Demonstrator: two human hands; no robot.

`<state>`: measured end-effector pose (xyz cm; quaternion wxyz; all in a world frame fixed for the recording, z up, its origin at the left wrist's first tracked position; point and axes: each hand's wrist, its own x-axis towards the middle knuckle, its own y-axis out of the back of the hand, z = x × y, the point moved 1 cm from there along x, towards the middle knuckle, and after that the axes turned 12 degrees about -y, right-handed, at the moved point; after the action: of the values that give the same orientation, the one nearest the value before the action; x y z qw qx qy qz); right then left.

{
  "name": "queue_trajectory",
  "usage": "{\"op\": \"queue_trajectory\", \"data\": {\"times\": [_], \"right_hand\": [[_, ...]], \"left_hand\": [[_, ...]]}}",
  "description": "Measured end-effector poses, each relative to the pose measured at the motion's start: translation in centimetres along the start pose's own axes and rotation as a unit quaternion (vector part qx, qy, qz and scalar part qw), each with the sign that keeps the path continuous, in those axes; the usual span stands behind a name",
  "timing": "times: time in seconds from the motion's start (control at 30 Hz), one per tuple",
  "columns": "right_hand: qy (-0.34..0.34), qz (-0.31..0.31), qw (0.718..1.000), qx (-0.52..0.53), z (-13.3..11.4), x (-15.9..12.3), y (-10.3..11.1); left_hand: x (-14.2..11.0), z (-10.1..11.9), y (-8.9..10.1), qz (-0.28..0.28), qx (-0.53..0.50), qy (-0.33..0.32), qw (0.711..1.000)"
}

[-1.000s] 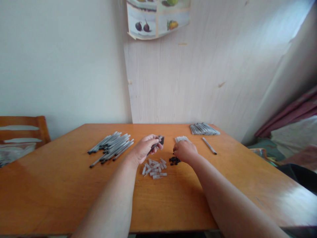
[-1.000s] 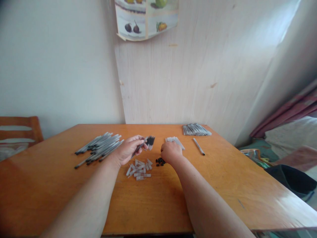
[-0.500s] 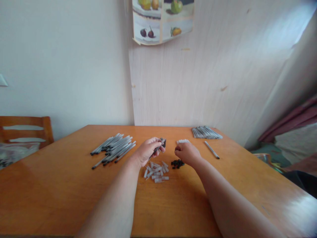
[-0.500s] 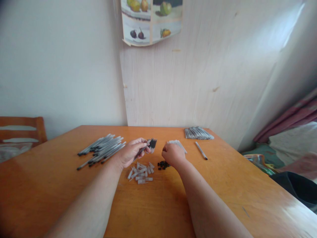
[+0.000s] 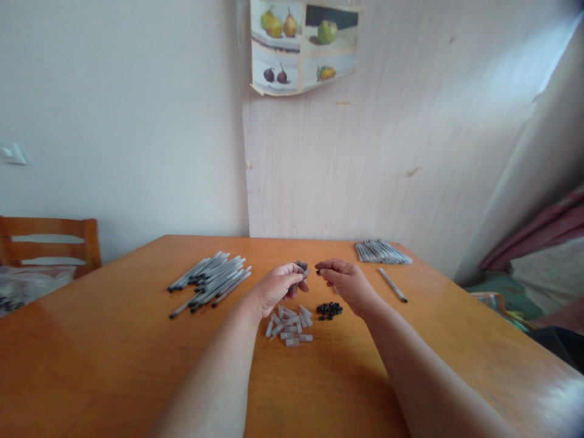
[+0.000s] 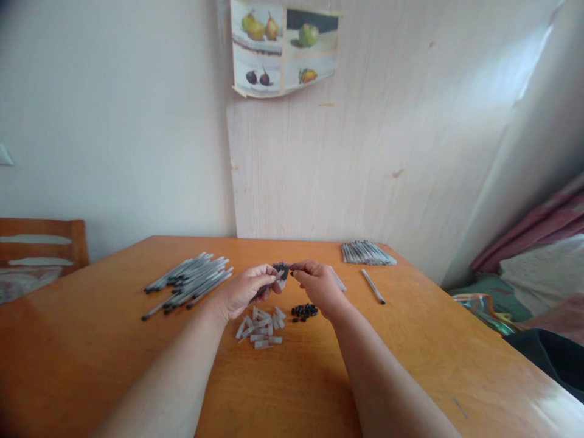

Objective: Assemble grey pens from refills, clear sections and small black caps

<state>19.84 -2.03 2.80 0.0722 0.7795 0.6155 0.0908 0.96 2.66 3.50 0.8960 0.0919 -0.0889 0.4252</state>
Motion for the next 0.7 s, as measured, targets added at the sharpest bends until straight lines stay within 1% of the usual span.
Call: {"op": "queue_trajectory", "data": {"times": [0.23,0.4,0.7], "right_hand": [[0.025,0.009,0.998,0.052,-0.47,-0.37,-0.53],[0.038,-0.004,0.998,0.040,-0.45,-0.33,-0.64],[0.035,-0.011,0.999,0.029,-0.40,-0.36,-0.72]], "left_hand": [[-0.06,0.20,-0.25,-0.015,0.015,0.007,1.000],[-0.10,0.31,-0.41,-0.018,0.018,0.003,1.000],[-0.12,0.25,-0.44,-0.018,0.021,0.010,1.000]]}}
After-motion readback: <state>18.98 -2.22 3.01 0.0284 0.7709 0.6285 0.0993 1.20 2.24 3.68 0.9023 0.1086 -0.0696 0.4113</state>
